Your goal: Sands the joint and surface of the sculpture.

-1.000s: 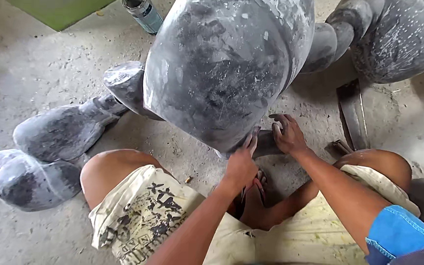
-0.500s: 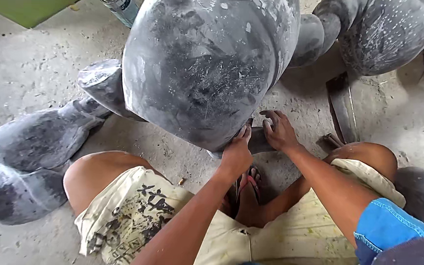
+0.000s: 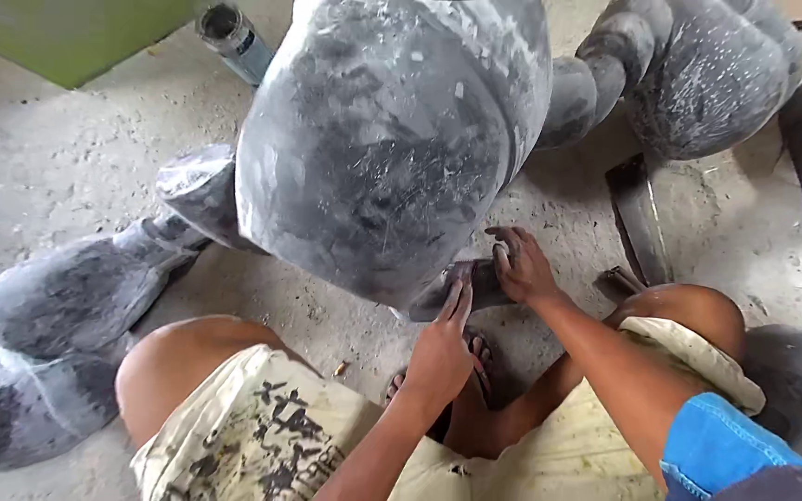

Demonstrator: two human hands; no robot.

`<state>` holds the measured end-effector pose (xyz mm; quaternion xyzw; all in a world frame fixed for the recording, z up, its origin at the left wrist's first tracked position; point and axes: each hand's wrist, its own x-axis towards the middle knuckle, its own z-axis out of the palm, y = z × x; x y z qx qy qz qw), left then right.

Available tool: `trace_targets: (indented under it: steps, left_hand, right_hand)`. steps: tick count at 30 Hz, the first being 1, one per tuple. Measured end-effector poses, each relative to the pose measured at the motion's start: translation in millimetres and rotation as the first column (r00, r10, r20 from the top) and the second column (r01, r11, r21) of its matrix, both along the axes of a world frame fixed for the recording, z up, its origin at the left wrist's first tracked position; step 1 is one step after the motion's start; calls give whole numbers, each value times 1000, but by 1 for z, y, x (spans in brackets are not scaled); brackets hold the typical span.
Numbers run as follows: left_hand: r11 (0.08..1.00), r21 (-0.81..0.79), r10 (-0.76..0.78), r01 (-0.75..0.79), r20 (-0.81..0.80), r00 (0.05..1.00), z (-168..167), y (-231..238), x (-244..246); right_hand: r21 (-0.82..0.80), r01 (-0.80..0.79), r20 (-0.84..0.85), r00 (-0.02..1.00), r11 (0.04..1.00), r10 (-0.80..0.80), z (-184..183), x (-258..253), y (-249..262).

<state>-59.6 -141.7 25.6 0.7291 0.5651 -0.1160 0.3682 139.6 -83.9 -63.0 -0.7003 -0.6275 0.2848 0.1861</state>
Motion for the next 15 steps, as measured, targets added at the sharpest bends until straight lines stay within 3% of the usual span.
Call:
trace_targets:
  steps: [5, 8, 11, 15]
  left_hand:
    - [998, -57, 4, -4, -13, 1000, -22, 54, 20]
    - [998, 60, -5, -1, 86, 996, -3, 12, 4]
    - [991, 136, -22, 0, 161, 987, -13, -4, -10]
    - [999, 43, -31, 28, 71, 997, -37, 51, 8]
  right_hand:
    - [-19, 18, 33, 999, 1000, -17, 5, -1, -3]
    - [-104, 25, -1, 1000, 994, -26, 9, 0, 2]
    - [-142, 45, -22, 999, 989, -48, 10, 0, 4]
    - [-160, 52, -33, 998, 986, -58, 5, 0, 4]
